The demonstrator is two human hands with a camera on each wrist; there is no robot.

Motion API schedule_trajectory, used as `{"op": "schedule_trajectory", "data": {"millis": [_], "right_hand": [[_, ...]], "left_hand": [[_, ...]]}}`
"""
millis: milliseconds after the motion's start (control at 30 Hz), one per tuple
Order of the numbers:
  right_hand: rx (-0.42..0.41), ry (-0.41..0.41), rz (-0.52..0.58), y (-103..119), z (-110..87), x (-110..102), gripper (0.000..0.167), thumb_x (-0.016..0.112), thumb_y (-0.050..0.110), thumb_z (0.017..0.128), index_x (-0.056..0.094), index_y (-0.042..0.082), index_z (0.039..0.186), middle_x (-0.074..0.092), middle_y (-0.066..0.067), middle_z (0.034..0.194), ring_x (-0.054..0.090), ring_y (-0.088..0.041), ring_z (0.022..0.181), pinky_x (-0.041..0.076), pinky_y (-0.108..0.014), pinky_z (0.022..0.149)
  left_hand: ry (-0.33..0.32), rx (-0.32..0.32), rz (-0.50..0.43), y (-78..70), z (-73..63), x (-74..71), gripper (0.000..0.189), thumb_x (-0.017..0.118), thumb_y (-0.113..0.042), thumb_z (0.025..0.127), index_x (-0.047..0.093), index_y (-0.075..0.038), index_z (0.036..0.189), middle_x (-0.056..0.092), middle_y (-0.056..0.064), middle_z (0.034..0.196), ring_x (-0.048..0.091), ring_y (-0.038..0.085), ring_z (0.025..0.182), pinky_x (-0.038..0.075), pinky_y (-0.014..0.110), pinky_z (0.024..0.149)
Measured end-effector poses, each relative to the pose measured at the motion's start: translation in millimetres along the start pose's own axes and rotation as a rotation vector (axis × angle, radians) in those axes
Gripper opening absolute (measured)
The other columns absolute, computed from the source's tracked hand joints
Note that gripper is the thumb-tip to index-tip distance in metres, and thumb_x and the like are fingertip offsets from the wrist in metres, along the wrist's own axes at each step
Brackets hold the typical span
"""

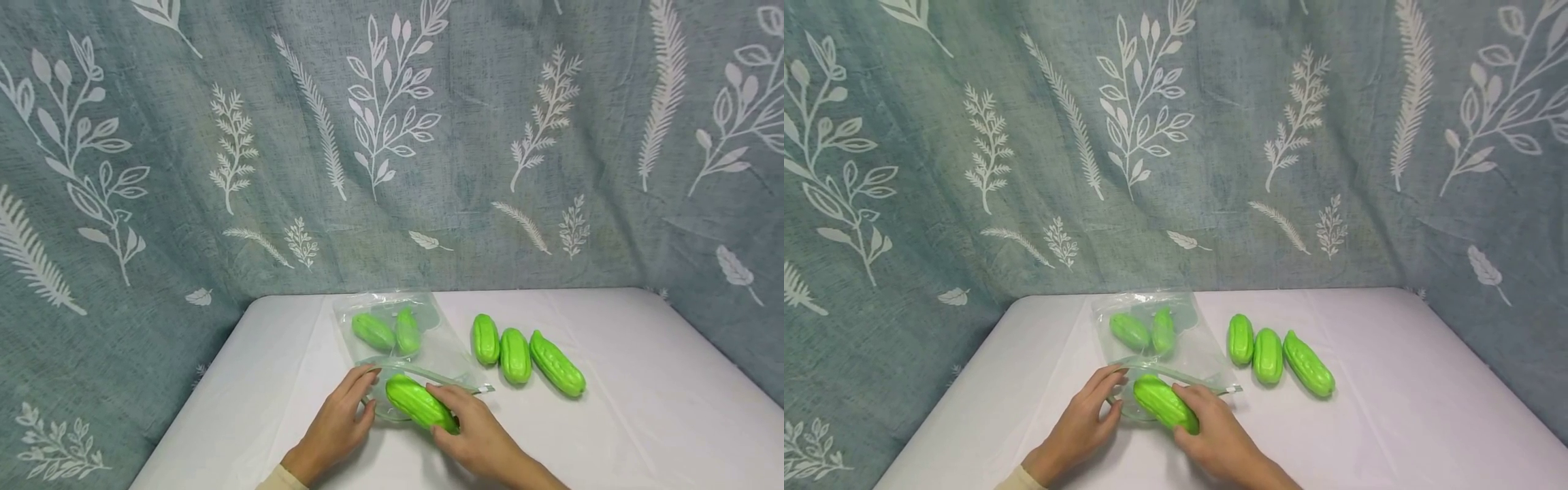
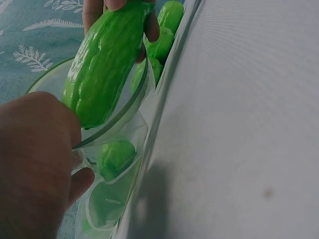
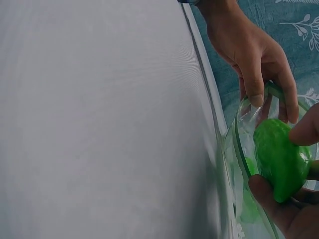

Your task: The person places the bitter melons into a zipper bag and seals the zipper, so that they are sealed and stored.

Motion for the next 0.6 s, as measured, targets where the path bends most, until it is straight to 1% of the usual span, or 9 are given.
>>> {"op": "schedule_trajectory", "data": {"millis": [167,300,467,600], "right_hand": [[0.018,0.003,-0.035,1,0.1,2,0.056,0.075,0.012,0.082,0.061,0.001,0.134,0.063,0.001,0.121,0.06,-0.017,0.109,0.053,-0.041,0.094],[0.029,0.007,-0.082,2,2.1,5,0.055,0.078,0.014,0.081,0.062,-0.001,0.133,0.063,-0.001,0.117,0.062,-0.016,0.104,0.056,-0.039,0.089],[0.037,-0.011,-0.197,9,6.4,8,0.055,0.079,0.018,0.081,0.064,0.0,0.13,0.062,0.0,0.111,0.061,-0.011,0.094,0.056,-0.033,0.08],[0.051,-0.009,-0.285,17,11.9,9,0.055,0.078,0.022,0.081,0.065,-0.001,0.128,0.063,-0.004,0.11,0.063,-0.014,0.092,0.058,-0.035,0.078]], "left_hand": [[0.01,-0.009,0.0,-0.6,-0.1,-0.5,0.055,0.075,0.005,0.081,0.057,-0.003,0.132,0.053,0.004,0.138,0.061,0.012,0.111,0.054,0.023,0.091],[0.007,-0.007,-0.002,-2.0,0.4,-1.3,0.056,0.075,0.005,0.08,0.057,-0.003,0.132,0.053,0.003,0.138,0.061,0.012,0.111,0.054,0.023,0.091],[0.008,-0.008,-0.002,-2.3,0.7,-1.2,0.055,0.074,0.004,0.081,0.057,-0.004,0.132,0.052,0.001,0.138,0.062,0.012,0.11,0.054,0.023,0.091],[0.02,-0.022,-0.007,-1.7,0.7,0.0,0.055,0.074,0.004,0.082,0.056,-0.005,0.134,0.051,-0.001,0.138,0.062,0.012,0.111,0.054,0.022,0.091]]}}
Point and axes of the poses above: each hand's wrist, its own z-axis towards the middle knuckle, its own x-axis out of the palm, y = z × x, the point moved 7 cm from there along z, towards the middle knuckle
